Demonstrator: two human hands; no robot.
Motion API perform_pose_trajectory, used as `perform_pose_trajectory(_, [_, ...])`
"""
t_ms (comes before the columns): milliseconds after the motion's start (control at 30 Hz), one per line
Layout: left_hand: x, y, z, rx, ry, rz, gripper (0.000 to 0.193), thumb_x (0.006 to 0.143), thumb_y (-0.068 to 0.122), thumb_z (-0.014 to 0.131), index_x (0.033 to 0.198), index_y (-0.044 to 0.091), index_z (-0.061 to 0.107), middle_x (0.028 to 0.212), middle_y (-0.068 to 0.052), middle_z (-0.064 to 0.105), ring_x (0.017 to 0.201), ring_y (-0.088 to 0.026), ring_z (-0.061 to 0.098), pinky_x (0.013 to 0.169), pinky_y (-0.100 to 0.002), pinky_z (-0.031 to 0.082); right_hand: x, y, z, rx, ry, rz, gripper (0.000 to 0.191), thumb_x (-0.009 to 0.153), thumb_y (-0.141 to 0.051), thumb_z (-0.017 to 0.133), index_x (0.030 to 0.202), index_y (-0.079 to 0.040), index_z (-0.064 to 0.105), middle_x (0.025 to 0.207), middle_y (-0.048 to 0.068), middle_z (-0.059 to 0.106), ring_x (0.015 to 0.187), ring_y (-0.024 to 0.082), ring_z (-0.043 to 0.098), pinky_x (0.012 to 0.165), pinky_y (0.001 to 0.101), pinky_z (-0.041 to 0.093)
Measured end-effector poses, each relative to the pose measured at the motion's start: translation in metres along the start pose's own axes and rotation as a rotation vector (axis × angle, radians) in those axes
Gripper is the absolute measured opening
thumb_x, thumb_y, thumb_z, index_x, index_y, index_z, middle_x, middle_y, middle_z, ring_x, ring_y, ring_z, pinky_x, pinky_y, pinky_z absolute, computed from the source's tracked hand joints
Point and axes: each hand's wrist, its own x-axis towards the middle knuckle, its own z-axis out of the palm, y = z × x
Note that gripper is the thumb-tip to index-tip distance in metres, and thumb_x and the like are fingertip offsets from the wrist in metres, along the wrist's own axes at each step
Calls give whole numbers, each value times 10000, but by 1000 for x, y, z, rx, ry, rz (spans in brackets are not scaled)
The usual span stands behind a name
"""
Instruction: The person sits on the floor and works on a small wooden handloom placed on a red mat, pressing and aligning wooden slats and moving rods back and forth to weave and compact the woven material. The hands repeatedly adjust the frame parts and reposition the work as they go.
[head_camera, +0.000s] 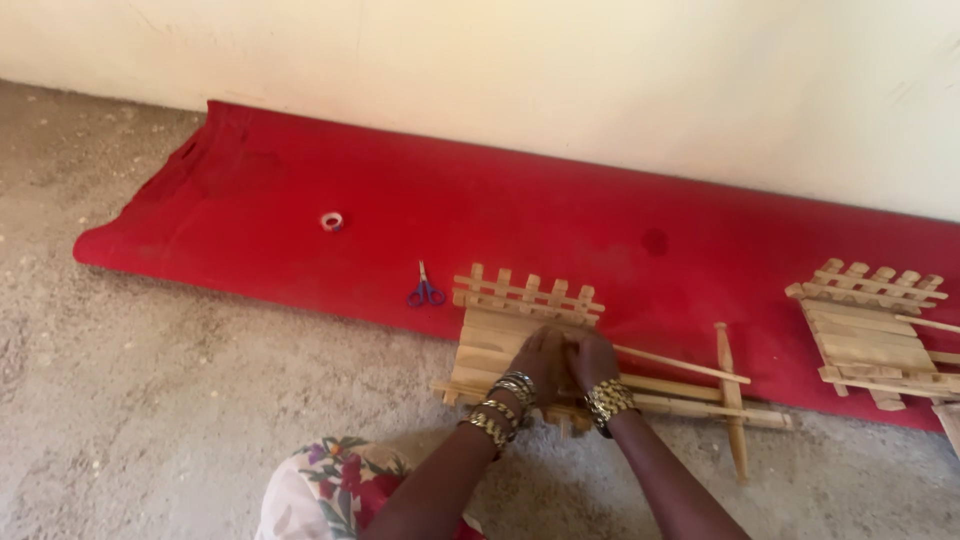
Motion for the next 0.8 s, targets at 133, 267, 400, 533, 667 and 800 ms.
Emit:
perform_pose_trajectory(133, [-19,-32,-13,35,-73,-138,994,852,476,757,1584,49,238,1704,-230,73,1576,-375,105,1256,-455,222,1,4,-18,-247,-259,95,155,907,-165,666,914,-59,780,972,190,740,895,345,717,828,481,580])
perform_pose_trajectory(267, [-35,-52,-2,105,-53,-51,843,937,573,624,1537,59,331,1664,-273,114,1564,-402,80,1262,-450,195,11,-14,-12,-261,-159,65,248,931,-245,664,847,-23,737,934,215,723,885,371,705,827,497,579])
perform_pose_trajectory(400, [-39,-57,9,-1,103,-38,721,967,489,586,1478,3,433,1665,-289,166,1559,-415,139,1259,-427,189,32,-44,4,-373,-187,120,214,908,-203,668,830,-13,726,922,229,719,851,357,718,793,469,607])
perform_pose_trajectory(533, [-39,-58,4,135,161,97,571,1017,402,482,1417,-1,537,1550,-239,411,1543,-417,215,1277,-463,117,35,-77,17,-190,-176,-8,222,935,-77,604,752,-63,729,852,155,760,760,254,751,863,390,612])
perform_pose_trajectory(667, [-48,-57,-8,292,77,178,434,987,324,429,1246,128,717,1440,-159,562,1512,-415,266,1266,-514,115,38,-105,23,-76,-126,81,166,908,37,598,821,-52,707,1006,152,724,767,228,720,644,373,660])
perform_pose_trajectory(800, [-54,-54,-16,235,56,197,412,1001,300,428,1188,129,752,1366,-129,638,1477,-347,380,1296,-484,141,55,-124,25,-188,-121,-203,125,860,-41,645,791,-90,737,949,124,762,815,244,725,780,401,609])
